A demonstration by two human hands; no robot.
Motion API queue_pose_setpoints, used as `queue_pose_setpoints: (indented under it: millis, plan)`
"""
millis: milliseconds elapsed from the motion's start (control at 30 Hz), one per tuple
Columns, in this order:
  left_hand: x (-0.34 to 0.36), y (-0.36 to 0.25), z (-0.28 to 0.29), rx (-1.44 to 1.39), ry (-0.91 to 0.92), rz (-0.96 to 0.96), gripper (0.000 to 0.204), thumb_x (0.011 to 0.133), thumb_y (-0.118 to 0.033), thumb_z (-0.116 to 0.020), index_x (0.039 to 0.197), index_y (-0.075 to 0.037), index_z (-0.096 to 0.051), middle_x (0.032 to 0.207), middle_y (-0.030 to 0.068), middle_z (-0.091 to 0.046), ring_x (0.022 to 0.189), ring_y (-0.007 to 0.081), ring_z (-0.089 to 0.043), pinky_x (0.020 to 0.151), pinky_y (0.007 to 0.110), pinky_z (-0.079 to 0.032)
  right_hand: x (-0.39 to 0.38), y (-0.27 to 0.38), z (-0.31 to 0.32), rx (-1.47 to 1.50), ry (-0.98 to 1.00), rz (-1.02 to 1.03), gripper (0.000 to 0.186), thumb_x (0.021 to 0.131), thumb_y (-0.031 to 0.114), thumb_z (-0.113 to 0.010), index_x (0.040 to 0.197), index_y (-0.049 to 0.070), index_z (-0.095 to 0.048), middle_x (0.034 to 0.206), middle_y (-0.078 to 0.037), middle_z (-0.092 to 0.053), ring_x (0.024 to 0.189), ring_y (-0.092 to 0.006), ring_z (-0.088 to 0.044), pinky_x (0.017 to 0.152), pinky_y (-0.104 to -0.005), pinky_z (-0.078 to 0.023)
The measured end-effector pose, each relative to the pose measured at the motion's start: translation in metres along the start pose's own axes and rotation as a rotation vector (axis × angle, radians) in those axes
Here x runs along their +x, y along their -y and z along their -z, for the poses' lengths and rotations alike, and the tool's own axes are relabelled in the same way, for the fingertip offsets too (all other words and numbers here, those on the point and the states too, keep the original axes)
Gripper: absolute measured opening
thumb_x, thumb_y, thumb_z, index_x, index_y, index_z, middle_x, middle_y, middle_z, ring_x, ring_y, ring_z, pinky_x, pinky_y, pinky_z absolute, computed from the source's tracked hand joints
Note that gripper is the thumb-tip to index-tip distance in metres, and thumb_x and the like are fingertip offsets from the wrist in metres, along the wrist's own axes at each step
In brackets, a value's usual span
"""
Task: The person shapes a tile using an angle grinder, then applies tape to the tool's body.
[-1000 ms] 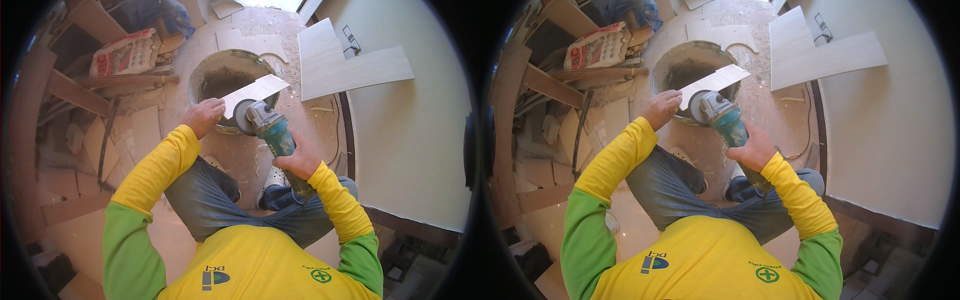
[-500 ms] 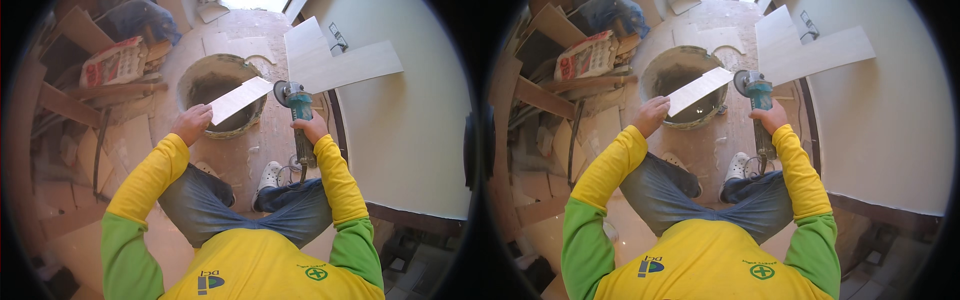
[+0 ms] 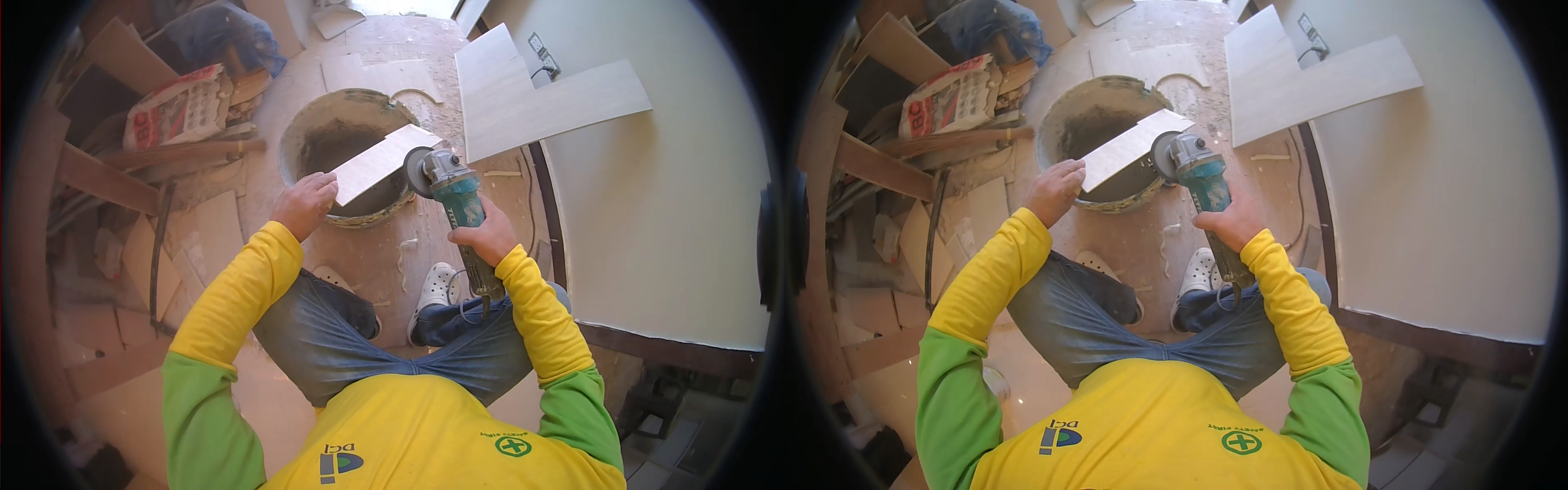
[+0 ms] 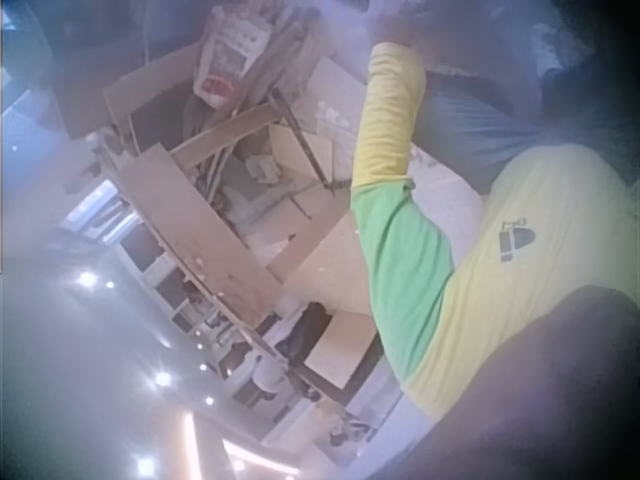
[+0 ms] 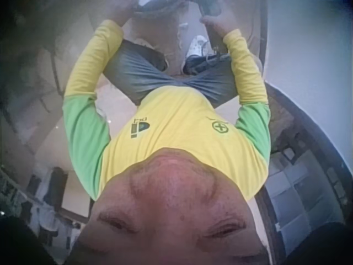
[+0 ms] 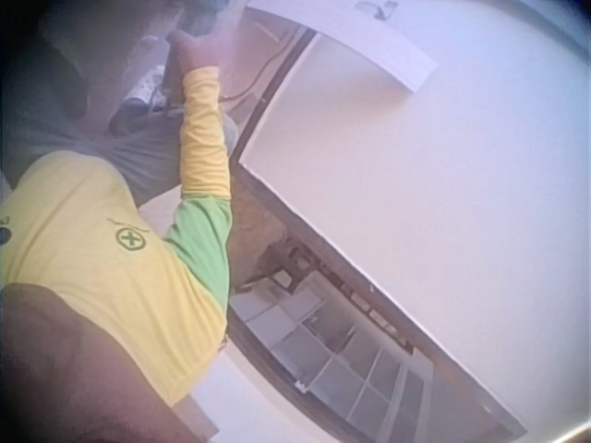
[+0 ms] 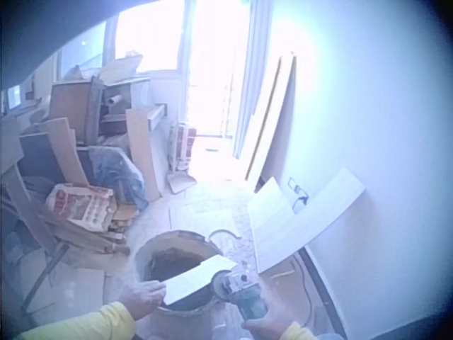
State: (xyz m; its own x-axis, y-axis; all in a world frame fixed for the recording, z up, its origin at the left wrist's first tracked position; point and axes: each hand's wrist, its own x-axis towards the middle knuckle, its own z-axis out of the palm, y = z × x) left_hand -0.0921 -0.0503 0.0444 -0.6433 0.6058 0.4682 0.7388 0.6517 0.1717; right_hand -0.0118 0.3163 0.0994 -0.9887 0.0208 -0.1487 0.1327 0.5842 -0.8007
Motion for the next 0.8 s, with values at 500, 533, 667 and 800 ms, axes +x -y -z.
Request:
queue_pose_setpoints:
  millis: [500,533,667,800]
  plan:
    - [0.001,-0.001,0.000,0.022,-0.016,-0.007,0.018,0.089,-0.008,-0.062,0.106,-0.006,-0.067,0.120,0.0130,-0.071,0.112,0.0328,-0.067,0.095,0.039,-0.055,-0.014,0.014,-0.006,0.061,0.038,-0.051,0.065,0.065,0.027,-0.083,0.121,0.002,-0.063,0.099,-0.013,-0.068,0.090,-0.0243,-0.066,0.085,-0.0352,-0.053]
    - [0.001,-0.002,0.000,0.017,-0.015,-0.004,0.017,0.090,-0.008,-0.062,0.106,-0.006,-0.067,0.120,0.0128,-0.071,0.112,0.0324,-0.067,0.095,0.039,-0.055,-0.018,0.015,-0.009,0.071,0.082,-0.059,0.067,0.064,0.026,-0.084,0.124,0.003,-0.063,0.100,-0.012,-0.068,0.092,-0.0244,-0.066,0.087,-0.0354,-0.053]
    - [0.002,-0.003,0.001,0.034,-0.017,-0.003,0.017,0.089,-0.007,-0.062,0.106,-0.006,-0.066,0.120,0.0120,-0.071,0.113,0.0317,-0.067,0.095,0.039,-0.056,-0.018,0.011,-0.011,0.038,0.065,-0.077,0.067,0.064,0.025,-0.084,0.123,0.002,-0.063,0.100,-0.012,-0.068,0.093,-0.0244,-0.066,0.087,-0.0352,-0.052]
    - [0.001,-0.002,0.001,0.044,-0.015,-0.004,0.020,0.087,-0.006,-0.063,0.106,-0.007,-0.066,0.121,0.0113,-0.070,0.113,0.0313,-0.067,0.095,0.039,-0.056,0.017,-0.006,0.006,0.065,-0.057,-0.097,0.065,0.065,0.027,-0.083,0.120,-0.001,-0.063,0.101,-0.015,-0.069,0.091,-0.0267,-0.067,0.086,-0.0359,-0.054]
